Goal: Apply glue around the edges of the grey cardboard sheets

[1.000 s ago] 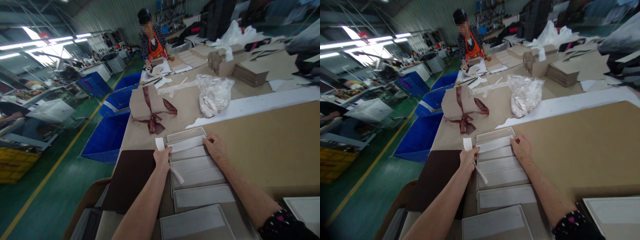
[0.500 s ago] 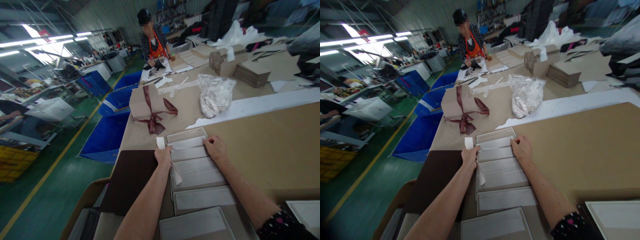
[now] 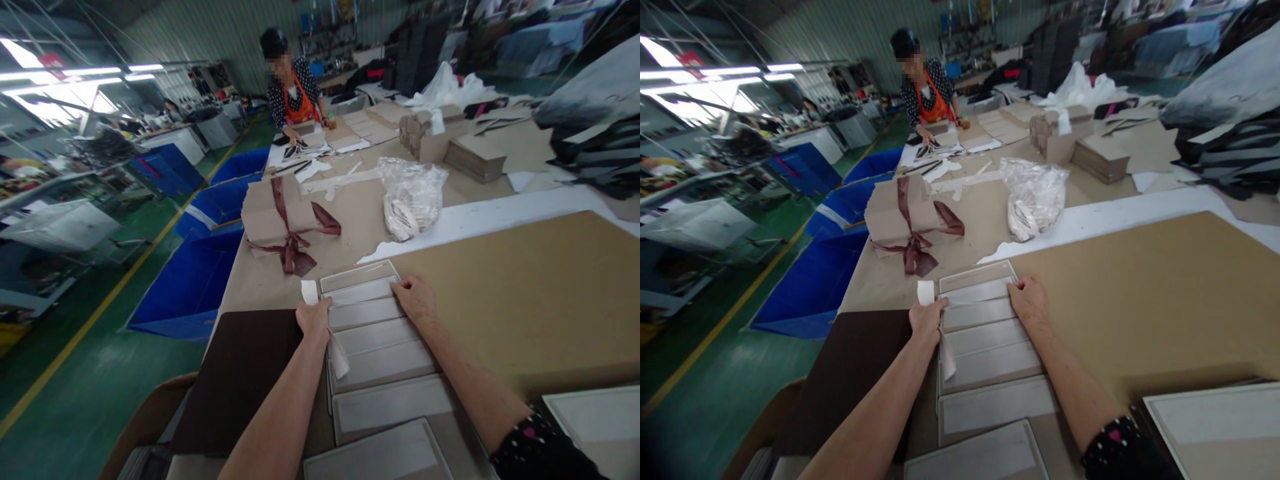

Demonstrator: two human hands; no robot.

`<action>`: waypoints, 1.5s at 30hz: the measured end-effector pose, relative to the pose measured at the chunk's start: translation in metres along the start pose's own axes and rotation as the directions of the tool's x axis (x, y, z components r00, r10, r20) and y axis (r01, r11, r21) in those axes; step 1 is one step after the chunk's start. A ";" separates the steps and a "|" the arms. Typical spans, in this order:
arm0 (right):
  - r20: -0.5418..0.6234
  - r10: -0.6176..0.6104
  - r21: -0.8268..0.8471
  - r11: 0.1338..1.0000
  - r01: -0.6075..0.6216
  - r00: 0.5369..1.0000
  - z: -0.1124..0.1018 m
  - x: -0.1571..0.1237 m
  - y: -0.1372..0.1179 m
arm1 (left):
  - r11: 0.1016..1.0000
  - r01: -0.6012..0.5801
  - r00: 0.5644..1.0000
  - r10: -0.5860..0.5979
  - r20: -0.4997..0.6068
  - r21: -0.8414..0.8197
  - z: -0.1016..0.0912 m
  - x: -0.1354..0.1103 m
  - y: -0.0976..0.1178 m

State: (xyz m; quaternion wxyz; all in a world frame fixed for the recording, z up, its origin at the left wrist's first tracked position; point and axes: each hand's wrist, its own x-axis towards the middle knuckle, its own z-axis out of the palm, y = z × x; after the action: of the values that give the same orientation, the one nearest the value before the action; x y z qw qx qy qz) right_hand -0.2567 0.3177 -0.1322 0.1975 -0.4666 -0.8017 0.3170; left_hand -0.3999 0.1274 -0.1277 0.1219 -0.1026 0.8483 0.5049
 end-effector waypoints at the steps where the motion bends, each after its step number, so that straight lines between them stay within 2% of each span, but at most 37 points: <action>1: 0.005 0.005 -0.008 1.000 -0.005 1.000 0.000 0.001 0.000 | 1.000 -0.001 1.000 0.001 -0.003 0.006 0.000 0.000 0.000; 13: 0.029 0.021 -0.098 0.995 -0.018 0.999 -0.003 0.005 -0.006 | 0.995 -0.039 0.999 0.041 -0.020 0.097 -0.001 -0.002 0.004; 23: 0.071 0.030 -0.138 0.990 -0.020 0.997 -0.002 0.006 -0.005 | 0.957 -0.071 0.997 0.073 0.003 0.281 0.000 0.000 0.007; 32: 0.084 -0.013 -0.126 0.992 0.024 0.996 -0.002 0.007 -0.004 | 0.876 -0.136 0.990 0.139 0.028 0.462 -0.010 -0.009 0.029; 38: 0.106 -0.081 -0.160 0.982 0.097 0.991 -0.004 0.009 -0.007 | 0.790 -0.238 0.968 0.238 0.075 0.565 -0.021 -0.013 0.040; 45: 0.297 -0.236 -0.216 0.927 0.306 0.925 -0.005 0.000 -0.032 | 0.701 -0.374 0.924 0.340 0.176 0.607 -0.026 -0.020 0.044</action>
State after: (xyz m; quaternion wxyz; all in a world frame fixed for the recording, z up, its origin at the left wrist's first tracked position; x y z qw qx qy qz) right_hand -0.2738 0.3077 -0.1065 0.0678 -0.3253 -0.9124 0.2391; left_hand -0.3968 0.1265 -0.0730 0.0702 0.1231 0.9678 0.2080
